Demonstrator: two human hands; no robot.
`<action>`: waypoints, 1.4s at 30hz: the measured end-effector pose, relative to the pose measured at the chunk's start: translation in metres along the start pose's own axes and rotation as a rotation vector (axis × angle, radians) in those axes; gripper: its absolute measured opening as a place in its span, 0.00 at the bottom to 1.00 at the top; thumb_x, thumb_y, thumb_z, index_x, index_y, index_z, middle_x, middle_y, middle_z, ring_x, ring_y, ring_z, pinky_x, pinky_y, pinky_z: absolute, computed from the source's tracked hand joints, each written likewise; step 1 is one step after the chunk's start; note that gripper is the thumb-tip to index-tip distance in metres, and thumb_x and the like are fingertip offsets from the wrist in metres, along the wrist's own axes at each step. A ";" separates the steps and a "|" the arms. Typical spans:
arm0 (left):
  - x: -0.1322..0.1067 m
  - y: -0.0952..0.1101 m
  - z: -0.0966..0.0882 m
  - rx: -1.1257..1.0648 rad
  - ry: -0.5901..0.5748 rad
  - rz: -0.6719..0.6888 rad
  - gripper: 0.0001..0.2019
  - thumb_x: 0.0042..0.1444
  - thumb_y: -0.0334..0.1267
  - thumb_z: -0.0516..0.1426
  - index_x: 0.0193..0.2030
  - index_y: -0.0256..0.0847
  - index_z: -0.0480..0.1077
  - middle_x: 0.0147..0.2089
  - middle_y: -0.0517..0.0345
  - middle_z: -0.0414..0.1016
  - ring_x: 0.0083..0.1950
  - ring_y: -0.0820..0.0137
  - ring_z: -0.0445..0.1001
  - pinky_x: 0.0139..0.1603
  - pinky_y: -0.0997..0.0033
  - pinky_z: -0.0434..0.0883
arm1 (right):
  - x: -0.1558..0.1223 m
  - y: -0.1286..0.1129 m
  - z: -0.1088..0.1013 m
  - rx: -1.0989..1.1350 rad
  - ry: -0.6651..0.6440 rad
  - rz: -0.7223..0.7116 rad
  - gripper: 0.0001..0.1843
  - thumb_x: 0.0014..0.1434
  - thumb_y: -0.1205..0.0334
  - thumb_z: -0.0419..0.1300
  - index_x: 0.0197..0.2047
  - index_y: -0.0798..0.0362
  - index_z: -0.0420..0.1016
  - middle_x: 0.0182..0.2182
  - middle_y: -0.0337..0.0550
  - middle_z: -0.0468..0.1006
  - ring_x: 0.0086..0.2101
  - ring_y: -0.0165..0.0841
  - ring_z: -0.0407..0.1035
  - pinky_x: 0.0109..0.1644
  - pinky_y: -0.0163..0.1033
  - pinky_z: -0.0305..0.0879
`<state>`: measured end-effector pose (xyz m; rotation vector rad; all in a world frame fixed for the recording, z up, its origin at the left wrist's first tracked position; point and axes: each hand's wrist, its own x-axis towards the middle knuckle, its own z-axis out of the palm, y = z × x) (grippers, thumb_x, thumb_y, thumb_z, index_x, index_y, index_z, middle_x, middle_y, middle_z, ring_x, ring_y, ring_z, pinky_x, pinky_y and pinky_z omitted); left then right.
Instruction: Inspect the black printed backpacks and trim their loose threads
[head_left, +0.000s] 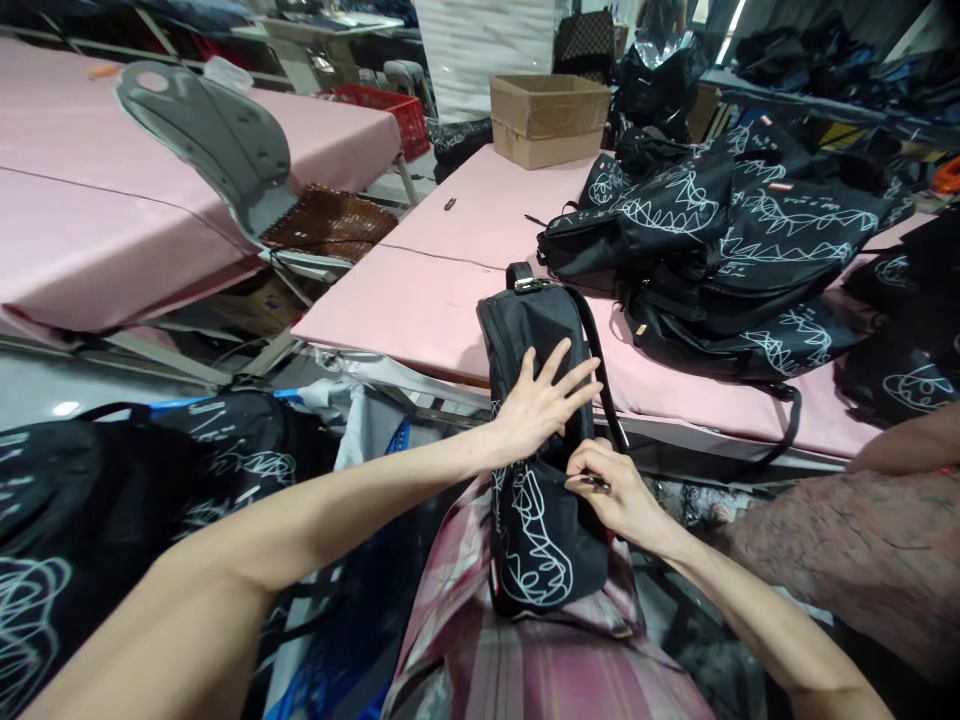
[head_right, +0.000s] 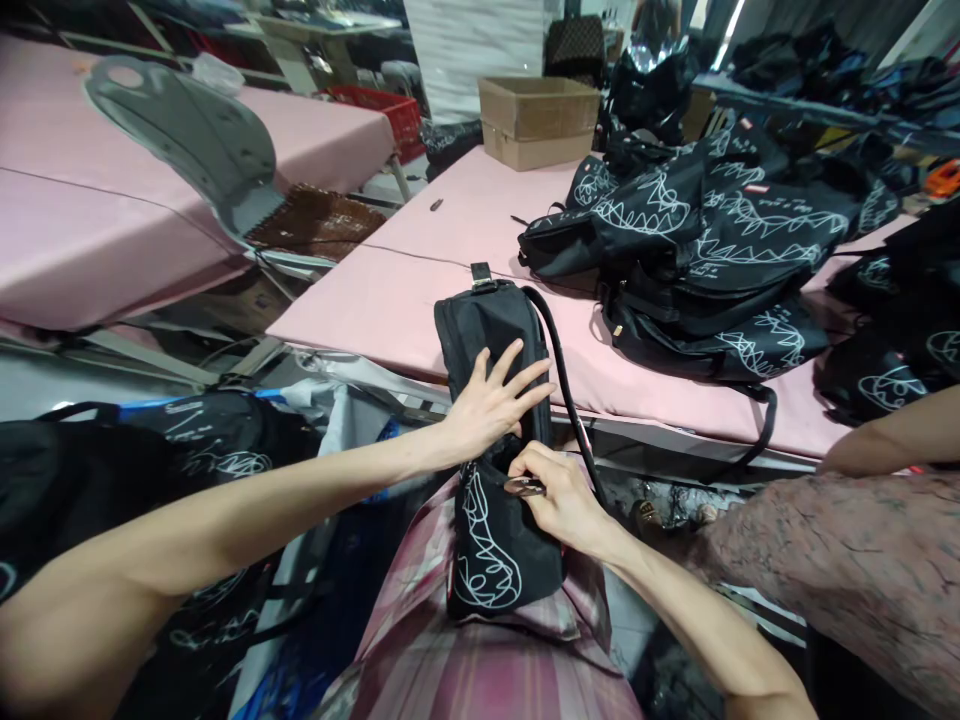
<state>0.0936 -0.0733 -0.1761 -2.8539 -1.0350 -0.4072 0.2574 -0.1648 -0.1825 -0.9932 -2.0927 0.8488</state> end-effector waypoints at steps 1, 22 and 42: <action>-0.004 -0.003 -0.003 -0.041 0.030 0.021 0.32 0.50 0.30 0.60 0.61 0.46 0.57 0.69 0.51 0.49 0.69 0.45 0.36 0.59 0.28 0.46 | -0.002 0.000 -0.001 0.002 -0.008 -0.018 0.07 0.55 0.73 0.51 0.33 0.52 0.65 0.30 0.40 0.68 0.31 0.29 0.63 0.35 0.33 0.59; -0.116 0.062 0.018 -0.301 0.321 -0.082 0.11 0.57 0.26 0.49 0.34 0.45 0.69 0.35 0.62 0.74 0.61 0.68 0.62 0.67 0.54 0.43 | -0.042 0.004 0.010 -0.552 -0.067 -0.261 0.11 0.60 0.72 0.47 0.35 0.52 0.69 0.29 0.40 0.71 0.24 0.26 0.61 0.24 0.34 0.50; -0.086 -0.003 -0.011 -0.907 0.428 -0.870 0.18 0.55 0.46 0.55 0.51 0.41 0.67 0.51 0.50 0.71 0.53 0.62 0.68 0.49 0.64 0.67 | -0.032 0.006 0.016 -0.493 -0.002 -0.123 0.07 0.63 0.63 0.52 0.35 0.54 0.68 0.31 0.41 0.73 0.26 0.27 0.66 0.27 0.33 0.54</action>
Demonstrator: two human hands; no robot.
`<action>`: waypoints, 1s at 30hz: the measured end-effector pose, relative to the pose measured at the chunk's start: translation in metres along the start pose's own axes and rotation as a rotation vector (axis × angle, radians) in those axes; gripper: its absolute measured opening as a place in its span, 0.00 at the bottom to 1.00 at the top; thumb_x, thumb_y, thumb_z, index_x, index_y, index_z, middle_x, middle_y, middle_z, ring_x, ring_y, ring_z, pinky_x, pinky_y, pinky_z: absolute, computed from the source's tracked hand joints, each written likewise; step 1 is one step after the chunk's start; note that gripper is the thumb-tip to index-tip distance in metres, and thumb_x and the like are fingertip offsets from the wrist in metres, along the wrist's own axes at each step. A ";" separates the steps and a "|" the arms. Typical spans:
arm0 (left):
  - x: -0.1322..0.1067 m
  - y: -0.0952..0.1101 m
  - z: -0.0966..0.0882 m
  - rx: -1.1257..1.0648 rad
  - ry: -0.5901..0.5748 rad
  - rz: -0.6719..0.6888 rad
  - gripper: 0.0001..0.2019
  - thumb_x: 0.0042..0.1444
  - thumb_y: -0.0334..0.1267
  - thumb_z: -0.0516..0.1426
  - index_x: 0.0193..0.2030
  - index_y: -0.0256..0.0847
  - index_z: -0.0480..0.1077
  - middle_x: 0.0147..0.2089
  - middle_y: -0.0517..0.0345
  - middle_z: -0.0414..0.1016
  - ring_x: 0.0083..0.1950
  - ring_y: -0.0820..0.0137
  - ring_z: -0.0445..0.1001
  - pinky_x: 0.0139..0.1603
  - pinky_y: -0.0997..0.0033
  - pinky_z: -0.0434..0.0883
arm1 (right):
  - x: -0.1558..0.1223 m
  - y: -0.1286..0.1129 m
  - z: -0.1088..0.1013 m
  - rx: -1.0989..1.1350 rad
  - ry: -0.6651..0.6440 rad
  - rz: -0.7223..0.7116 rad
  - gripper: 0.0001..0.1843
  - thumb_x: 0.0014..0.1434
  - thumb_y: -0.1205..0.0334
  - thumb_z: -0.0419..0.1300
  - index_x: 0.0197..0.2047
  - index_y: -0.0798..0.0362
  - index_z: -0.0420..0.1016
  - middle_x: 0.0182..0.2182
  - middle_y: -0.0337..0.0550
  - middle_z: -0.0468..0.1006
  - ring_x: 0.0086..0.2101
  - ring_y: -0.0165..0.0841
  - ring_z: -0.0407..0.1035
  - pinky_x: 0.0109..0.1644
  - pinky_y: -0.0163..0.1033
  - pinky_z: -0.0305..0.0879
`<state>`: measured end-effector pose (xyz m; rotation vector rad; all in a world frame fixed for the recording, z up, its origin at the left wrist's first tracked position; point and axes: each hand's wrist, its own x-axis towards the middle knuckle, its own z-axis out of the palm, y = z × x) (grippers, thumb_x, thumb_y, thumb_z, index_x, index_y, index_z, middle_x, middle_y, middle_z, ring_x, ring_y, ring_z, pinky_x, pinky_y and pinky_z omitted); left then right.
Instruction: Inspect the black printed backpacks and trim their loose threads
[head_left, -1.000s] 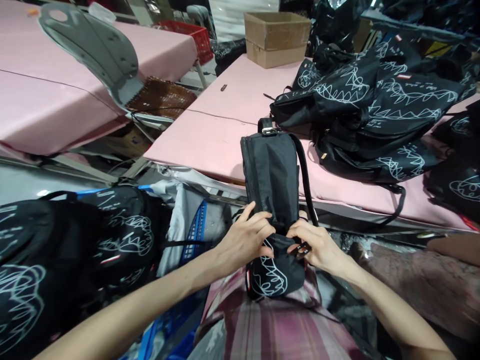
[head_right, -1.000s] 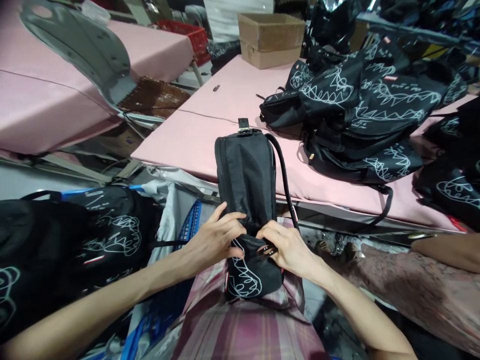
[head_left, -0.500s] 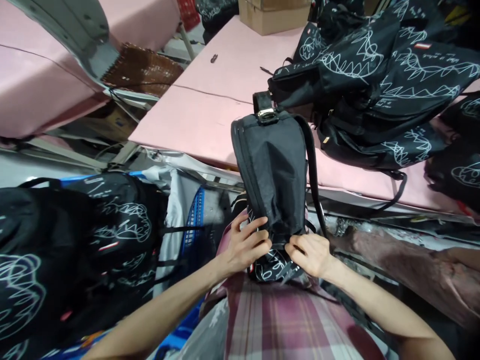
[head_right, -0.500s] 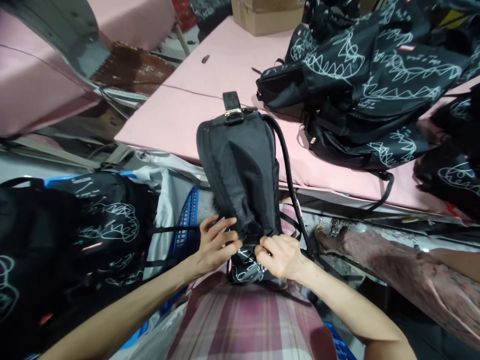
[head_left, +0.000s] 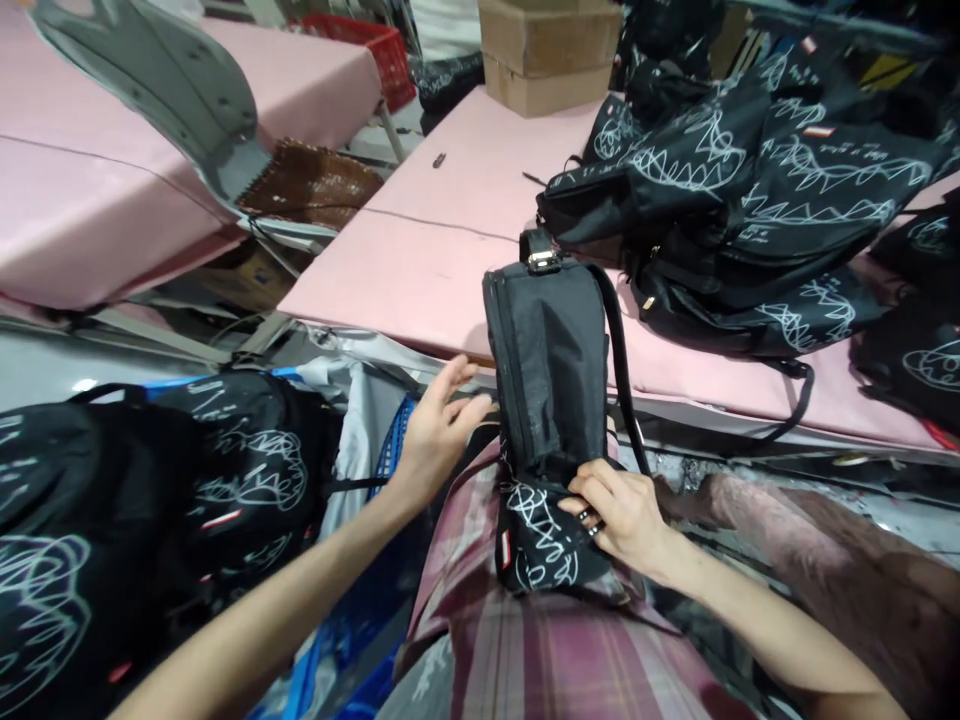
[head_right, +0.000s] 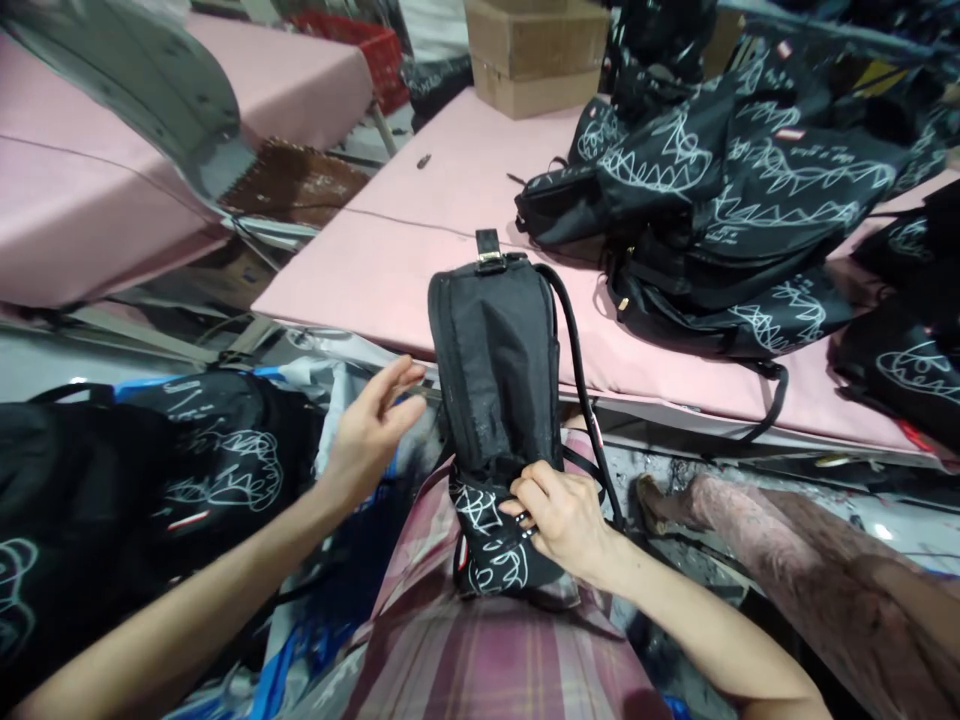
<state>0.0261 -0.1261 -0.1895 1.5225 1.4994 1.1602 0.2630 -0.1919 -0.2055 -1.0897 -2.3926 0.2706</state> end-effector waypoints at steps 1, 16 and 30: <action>0.017 0.007 0.004 -0.087 -0.003 -0.140 0.22 0.54 0.49 0.56 0.52 0.38 0.66 0.52 0.48 0.71 0.50 0.62 0.70 0.44 0.66 0.69 | 0.005 -0.001 0.000 -0.027 0.001 0.074 0.06 0.62 0.62 0.53 0.35 0.54 0.68 0.30 0.40 0.73 0.26 0.27 0.66 0.27 0.33 0.54; 0.028 0.118 0.004 0.064 -0.099 0.236 0.14 0.53 0.43 0.49 0.23 0.36 0.65 0.20 0.64 0.60 0.22 0.77 0.58 0.22 0.78 0.56 | 0.005 -0.036 -0.058 0.405 0.227 0.064 0.06 0.58 0.67 0.56 0.30 0.54 0.72 0.24 0.38 0.71 0.24 0.25 0.65 0.29 0.32 0.56; 0.021 0.072 0.037 0.298 0.171 0.823 0.12 0.60 0.31 0.48 0.25 0.39 0.62 0.19 0.64 0.63 0.16 0.80 0.56 0.18 0.78 0.56 | 0.066 0.014 -0.129 0.115 0.659 0.081 0.10 0.59 0.64 0.57 0.45 0.51 0.73 0.35 0.44 0.73 0.34 0.32 0.70 0.36 0.35 0.66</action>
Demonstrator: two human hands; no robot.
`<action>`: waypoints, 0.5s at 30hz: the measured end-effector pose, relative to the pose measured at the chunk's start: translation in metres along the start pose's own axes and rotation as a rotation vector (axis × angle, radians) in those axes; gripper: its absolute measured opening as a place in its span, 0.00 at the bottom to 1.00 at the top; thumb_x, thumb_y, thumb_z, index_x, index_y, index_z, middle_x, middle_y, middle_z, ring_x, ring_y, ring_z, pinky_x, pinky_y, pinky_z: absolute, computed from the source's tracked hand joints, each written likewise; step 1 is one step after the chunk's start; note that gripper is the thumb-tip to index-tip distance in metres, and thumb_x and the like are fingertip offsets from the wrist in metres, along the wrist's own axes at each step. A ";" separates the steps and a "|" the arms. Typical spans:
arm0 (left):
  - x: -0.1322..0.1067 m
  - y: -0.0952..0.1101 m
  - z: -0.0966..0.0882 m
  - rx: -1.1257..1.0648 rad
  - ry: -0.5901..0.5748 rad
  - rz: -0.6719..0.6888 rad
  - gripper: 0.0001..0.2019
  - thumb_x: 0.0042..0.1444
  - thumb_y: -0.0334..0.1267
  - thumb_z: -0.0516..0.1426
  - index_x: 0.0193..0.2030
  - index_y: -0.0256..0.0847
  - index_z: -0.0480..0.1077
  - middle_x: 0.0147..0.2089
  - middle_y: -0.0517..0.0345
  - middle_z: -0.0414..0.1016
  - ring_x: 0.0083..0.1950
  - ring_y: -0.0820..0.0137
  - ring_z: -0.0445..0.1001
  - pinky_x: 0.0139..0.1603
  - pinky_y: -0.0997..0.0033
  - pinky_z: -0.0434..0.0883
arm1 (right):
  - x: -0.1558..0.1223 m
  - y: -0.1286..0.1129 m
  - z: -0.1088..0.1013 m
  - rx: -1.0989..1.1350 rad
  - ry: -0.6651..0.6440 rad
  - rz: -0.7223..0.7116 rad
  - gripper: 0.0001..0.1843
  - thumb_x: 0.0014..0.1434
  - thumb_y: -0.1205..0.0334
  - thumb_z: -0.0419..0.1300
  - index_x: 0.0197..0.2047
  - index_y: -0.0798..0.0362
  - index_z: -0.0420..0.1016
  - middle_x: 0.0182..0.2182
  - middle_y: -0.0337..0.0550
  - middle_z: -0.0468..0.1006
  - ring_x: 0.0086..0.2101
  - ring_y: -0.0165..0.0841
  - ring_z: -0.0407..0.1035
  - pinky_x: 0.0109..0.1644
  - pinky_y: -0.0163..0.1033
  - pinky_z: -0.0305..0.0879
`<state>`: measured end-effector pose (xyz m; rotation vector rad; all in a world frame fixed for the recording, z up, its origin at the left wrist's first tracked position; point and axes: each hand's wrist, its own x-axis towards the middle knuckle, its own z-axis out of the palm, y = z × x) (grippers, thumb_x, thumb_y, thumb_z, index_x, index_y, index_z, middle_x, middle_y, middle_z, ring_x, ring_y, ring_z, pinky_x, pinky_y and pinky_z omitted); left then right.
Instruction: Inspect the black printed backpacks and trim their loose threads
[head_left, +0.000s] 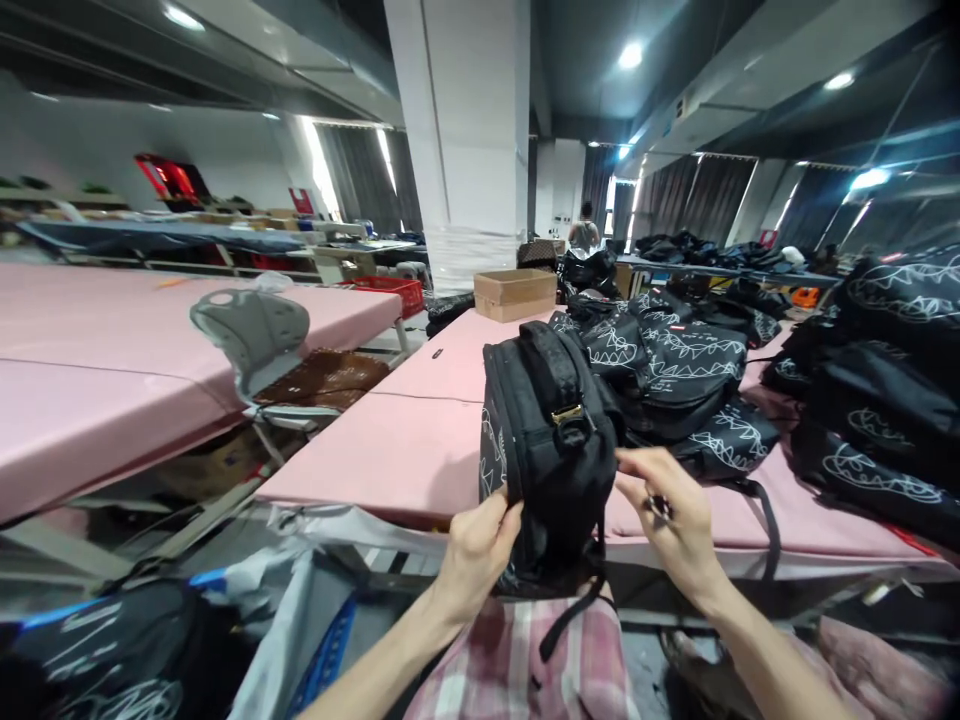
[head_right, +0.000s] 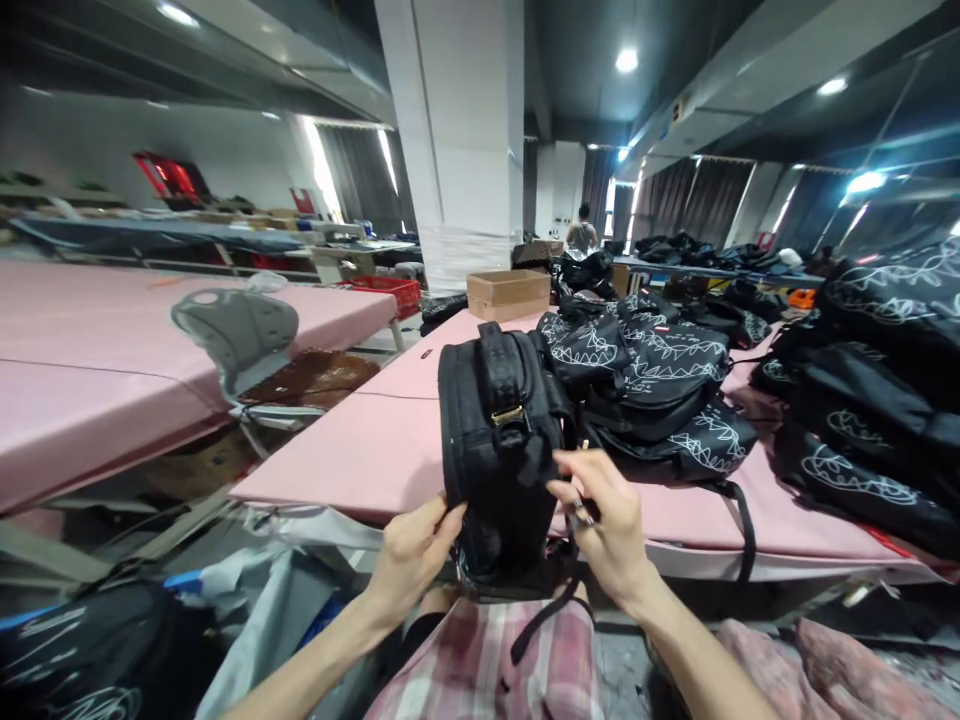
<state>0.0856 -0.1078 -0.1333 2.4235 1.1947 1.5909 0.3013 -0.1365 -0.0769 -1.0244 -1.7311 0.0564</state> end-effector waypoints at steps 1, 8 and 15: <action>0.001 0.001 0.000 0.000 -0.002 0.010 0.12 0.60 0.31 0.49 0.25 0.39 0.62 0.20 0.64 0.64 0.16 0.79 0.56 0.18 0.78 0.56 | 0.012 -0.004 0.001 -0.051 0.026 -0.037 0.13 0.58 0.63 0.58 0.47 0.51 0.72 0.36 0.45 0.73 0.34 0.32 0.70 0.36 0.35 0.66; 0.003 -0.001 -0.007 0.005 -0.009 0.057 0.09 0.60 0.28 0.48 0.29 0.37 0.63 0.24 0.59 0.70 0.19 0.78 0.63 0.20 0.78 0.60 | 0.050 -0.012 0.015 -0.047 0.021 -0.128 0.06 0.58 0.62 0.58 0.40 0.51 0.74 0.31 0.41 0.71 0.29 0.29 0.67 0.32 0.34 0.64; 0.016 0.003 -0.024 0.032 0.138 0.108 0.09 0.57 0.33 0.55 0.45 0.36 0.67 0.38 0.52 0.74 0.37 0.70 0.74 0.37 0.74 0.71 | 0.065 -0.005 0.008 -0.024 -0.081 -0.039 0.08 0.56 0.59 0.60 0.39 0.51 0.74 0.31 0.41 0.73 0.31 0.30 0.68 0.35 0.35 0.64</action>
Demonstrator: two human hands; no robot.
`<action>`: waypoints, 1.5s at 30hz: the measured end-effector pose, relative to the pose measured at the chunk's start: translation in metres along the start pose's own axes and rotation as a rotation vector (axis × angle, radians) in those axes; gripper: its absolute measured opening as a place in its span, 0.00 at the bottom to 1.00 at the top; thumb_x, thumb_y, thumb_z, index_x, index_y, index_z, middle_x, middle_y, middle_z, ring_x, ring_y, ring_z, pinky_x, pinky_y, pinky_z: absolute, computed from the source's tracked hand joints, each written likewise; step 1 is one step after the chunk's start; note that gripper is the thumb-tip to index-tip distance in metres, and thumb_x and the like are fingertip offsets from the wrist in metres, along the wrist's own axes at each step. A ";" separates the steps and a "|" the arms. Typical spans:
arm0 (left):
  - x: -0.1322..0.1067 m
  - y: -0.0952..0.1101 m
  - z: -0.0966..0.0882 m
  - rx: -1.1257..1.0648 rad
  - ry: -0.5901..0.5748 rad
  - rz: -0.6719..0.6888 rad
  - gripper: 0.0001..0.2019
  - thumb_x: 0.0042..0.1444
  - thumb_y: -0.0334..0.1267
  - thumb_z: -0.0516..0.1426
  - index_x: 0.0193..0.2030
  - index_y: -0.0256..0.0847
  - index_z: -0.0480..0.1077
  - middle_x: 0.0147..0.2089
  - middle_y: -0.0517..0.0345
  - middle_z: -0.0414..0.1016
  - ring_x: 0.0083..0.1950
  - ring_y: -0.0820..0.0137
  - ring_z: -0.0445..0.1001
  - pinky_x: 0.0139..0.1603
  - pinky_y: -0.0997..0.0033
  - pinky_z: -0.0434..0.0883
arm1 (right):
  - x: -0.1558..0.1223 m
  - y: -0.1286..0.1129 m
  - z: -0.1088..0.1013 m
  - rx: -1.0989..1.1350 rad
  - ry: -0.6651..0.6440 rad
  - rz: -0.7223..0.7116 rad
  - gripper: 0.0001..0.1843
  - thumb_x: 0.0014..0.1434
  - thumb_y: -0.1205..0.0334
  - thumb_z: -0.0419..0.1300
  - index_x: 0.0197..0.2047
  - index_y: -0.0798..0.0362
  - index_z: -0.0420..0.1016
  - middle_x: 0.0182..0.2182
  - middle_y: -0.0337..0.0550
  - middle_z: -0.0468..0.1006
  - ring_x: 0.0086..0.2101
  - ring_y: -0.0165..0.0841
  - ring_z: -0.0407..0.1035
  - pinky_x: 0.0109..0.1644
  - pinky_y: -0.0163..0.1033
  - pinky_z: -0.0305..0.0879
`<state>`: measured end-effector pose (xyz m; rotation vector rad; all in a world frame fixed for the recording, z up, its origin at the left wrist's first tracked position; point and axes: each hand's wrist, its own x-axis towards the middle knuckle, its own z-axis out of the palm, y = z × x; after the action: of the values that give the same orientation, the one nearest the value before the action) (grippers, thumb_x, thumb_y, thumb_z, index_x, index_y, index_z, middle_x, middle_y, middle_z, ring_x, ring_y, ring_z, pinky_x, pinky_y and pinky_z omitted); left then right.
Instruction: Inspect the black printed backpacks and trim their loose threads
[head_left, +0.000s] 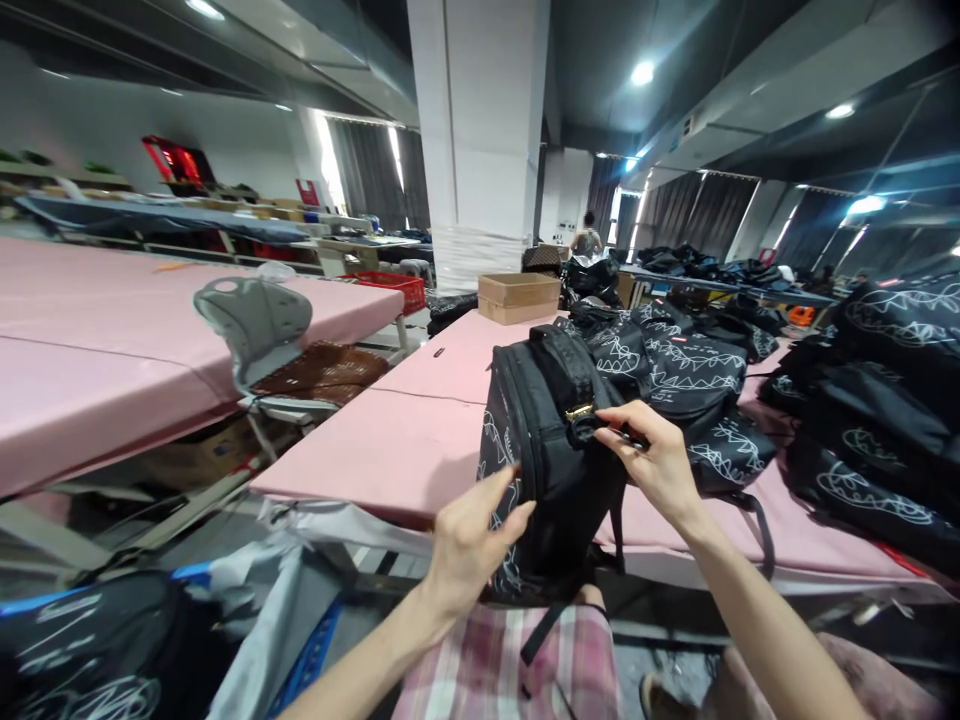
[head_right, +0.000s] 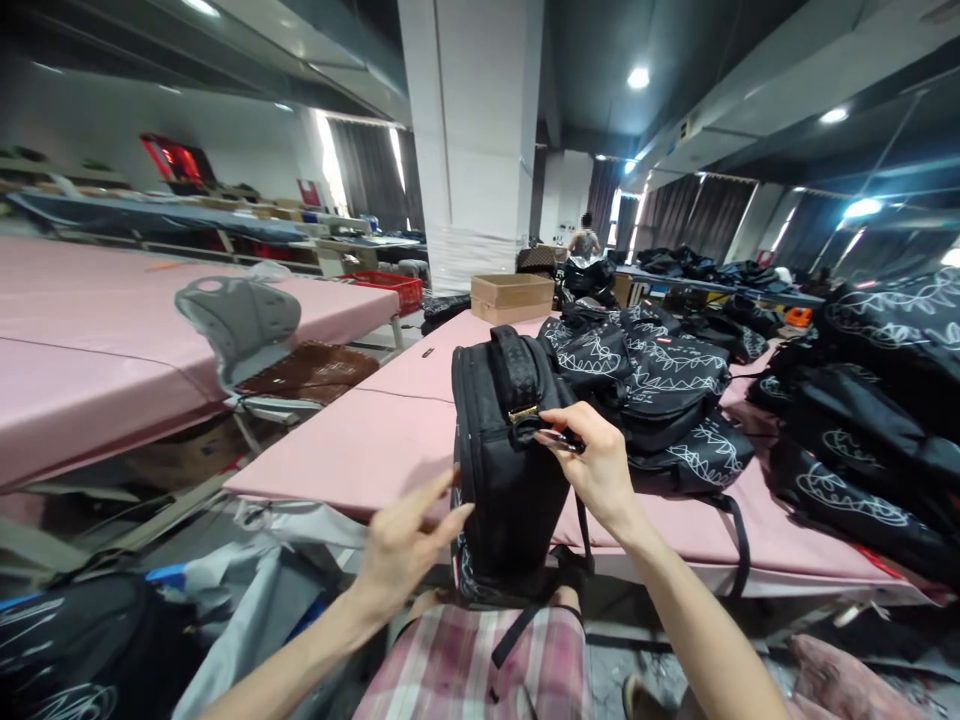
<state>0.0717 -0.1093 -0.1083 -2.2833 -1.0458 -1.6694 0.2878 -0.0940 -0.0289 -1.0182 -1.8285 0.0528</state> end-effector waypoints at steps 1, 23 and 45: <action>0.010 0.001 -0.005 0.019 0.058 0.009 0.12 0.56 0.34 0.56 0.48 0.36 0.67 0.39 0.52 0.73 0.40 0.68 0.73 0.41 0.72 0.71 | 0.001 0.000 0.000 0.013 0.000 0.014 0.07 0.57 0.59 0.60 0.38 0.51 0.74 0.31 0.40 0.73 0.30 0.30 0.68 0.35 0.35 0.64; 0.091 0.005 0.000 -0.007 -0.179 0.063 0.05 0.56 0.37 0.57 0.38 0.40 0.73 0.35 0.55 0.75 0.41 0.65 0.68 0.42 0.65 0.65 | 0.000 -0.010 -0.038 -0.299 -0.114 0.080 0.12 0.57 0.58 0.57 0.44 0.51 0.70 0.38 0.43 0.76 0.37 0.35 0.71 0.41 0.39 0.65; 0.103 0.020 0.003 -0.047 -0.338 -0.226 0.09 0.57 0.33 0.53 0.27 0.40 0.71 0.31 0.58 0.72 0.39 0.66 0.64 0.42 0.65 0.60 | 0.024 -0.011 -0.018 -0.495 -0.127 -0.242 0.05 0.57 0.59 0.61 0.33 0.47 0.78 0.32 0.38 0.79 0.33 0.32 0.68 0.37 0.38 0.60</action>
<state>0.1017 -0.0763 -0.0130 -2.6272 -1.3917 -1.4181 0.2912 -0.0927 0.0024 -1.1360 -2.1237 -0.5151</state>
